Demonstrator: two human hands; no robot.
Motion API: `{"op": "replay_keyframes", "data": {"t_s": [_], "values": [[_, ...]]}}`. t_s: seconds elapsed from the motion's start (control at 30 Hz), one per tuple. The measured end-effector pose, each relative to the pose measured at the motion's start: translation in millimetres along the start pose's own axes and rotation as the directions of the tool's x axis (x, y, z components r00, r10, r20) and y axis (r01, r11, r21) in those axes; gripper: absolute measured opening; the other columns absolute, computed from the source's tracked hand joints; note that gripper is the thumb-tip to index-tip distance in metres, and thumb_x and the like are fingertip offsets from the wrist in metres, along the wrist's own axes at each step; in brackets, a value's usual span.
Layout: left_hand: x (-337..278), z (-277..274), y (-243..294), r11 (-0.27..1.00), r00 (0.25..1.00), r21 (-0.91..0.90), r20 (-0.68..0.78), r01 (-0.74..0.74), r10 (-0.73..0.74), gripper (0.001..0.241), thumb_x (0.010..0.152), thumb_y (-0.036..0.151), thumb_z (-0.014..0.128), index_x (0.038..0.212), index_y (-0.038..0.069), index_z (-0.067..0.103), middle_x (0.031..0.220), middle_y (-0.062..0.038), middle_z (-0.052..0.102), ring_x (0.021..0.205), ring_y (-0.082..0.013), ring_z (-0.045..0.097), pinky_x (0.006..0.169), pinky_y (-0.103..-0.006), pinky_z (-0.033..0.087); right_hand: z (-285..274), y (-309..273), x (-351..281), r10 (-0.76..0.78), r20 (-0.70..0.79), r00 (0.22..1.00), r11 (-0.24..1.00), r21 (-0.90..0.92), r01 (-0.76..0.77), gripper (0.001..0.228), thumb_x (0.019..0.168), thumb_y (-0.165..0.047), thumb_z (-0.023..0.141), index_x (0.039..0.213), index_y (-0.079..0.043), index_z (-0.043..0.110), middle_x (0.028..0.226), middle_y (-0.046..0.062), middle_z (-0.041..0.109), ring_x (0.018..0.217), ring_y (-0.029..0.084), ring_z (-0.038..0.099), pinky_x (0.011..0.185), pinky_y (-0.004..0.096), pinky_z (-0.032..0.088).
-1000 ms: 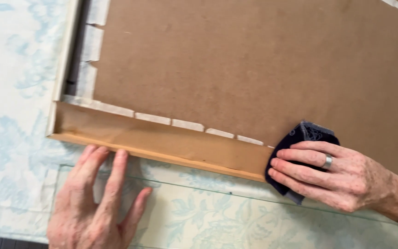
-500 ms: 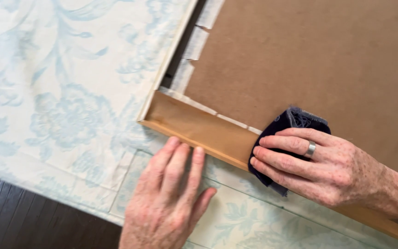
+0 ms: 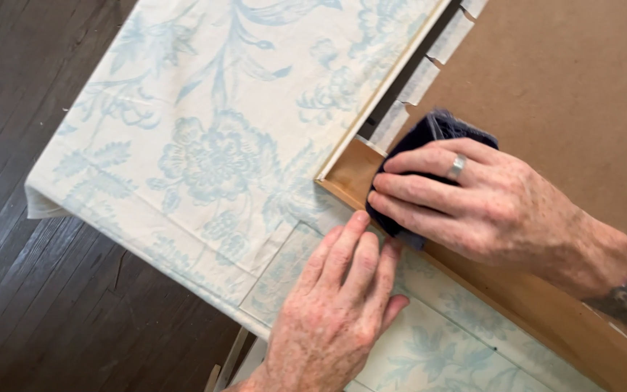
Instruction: The person is sealing the back of a picture frame by applying brown paper tape. They pull a length of tape, cut it with a utility knife, dampen it with a foam brush, and then press and smooth it onto the frame edge using a cloth.
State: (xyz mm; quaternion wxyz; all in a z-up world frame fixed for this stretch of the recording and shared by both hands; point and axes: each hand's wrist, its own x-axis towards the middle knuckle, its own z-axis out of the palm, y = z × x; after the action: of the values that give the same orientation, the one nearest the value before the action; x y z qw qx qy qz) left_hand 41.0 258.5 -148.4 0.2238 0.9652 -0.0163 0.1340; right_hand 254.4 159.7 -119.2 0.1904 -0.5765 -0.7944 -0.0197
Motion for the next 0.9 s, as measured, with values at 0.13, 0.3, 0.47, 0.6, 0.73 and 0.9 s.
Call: {"op": "replay_keyframes", "data": {"t_s": [0.13,0.3,0.47,0.6,0.73,0.9], "values": [[-2.0,2.7,-0.5,1.0,1.0,0.022,0.02,-0.01,0.009,0.052,0.1,0.032,0.073,0.131,-0.009,0.065,0.127,-0.026,0.058,0.135,-0.0409,0.053,0.115,-0.0491,0.046,5.2,6.3,15.5,0.021,0.092,0.996,0.998,-0.066,-0.014,0.019,0.102,-0.01,0.067,0.118,-0.001,0.07,0.123,0.012,0.068,0.117,0.028,0.064,0.099,0.048,0.055],[0.7,0.0,-1.0,0.999,1.0,0.027,0.006,-0.019,0.019,0.054,0.095,0.034,0.08,0.127,-0.008,0.067,0.122,-0.025,0.058,0.129,-0.0411,0.056,0.115,-0.0485,0.046,11.6,5.8,27.3,0.06,0.073,0.996,0.991,-0.121,-0.051,0.015,0.104,-0.004,0.064,0.118,-0.003,0.068,0.124,0.013,0.061,0.115,0.029,0.062,0.089,0.042,0.058],[3.4,-4.6,-1.6,0.999,1.0,0.032,0.02,-0.005,0.005,0.058,0.094,0.033,0.079,0.131,-0.009,0.064,0.122,-0.023,0.056,0.126,-0.0389,0.054,0.116,-0.0466,0.045,22.0,14.4,14.5,-0.006,0.03,1.0,0.985,-0.175,0.011,0.017,0.099,-0.006,0.07,0.115,-0.002,0.07,0.116,0.016,0.072,0.105,0.029,0.068,0.09,0.04,0.063],[3.1,-4.6,-1.8,1.0,1.0,0.021,-0.005,0.0,0.0,0.056,0.093,0.03,0.081,0.13,-0.009,0.065,0.117,-0.02,0.055,0.121,-0.038,0.056,0.113,-0.0461,0.047,15.9,10.2,20.1,-0.044,0.014,0.999,0.986,-0.163,0.046,0.017,0.103,-0.001,0.059,0.115,-0.003,0.072,0.118,0.015,0.069,0.106,0.026,0.069,0.086,0.035,0.064],[2.2,-1.7,-1.6,0.999,1.0,0.031,0.007,-0.013,0.013,0.055,0.093,0.032,0.08,0.128,-0.008,0.067,0.118,-0.021,0.056,0.123,-0.039,0.055,0.113,-0.0461,0.047,15.1,12.3,20.6,-0.025,0.032,0.999,0.985,-0.168,0.03,0.018,0.106,-0.007,0.058,0.12,-0.004,0.068,0.12,0.012,0.064,0.109,0.026,0.065,0.084,0.04,0.06],[1.9,-3.4,-0.5,0.999,1.0,0.034,-0.011,-0.007,0.008,0.055,0.091,0.032,0.083,0.126,-0.009,0.067,0.117,-0.021,0.056,0.121,-0.0391,0.056,0.113,-0.0461,0.047,21.4,6.5,19.5,0.032,0.007,0.999,0.975,-0.219,-0.03,0.018,0.104,-0.002,0.062,0.12,-0.005,0.068,0.118,0.011,0.064,0.106,0.026,0.065,0.085,0.039,0.06]]}}
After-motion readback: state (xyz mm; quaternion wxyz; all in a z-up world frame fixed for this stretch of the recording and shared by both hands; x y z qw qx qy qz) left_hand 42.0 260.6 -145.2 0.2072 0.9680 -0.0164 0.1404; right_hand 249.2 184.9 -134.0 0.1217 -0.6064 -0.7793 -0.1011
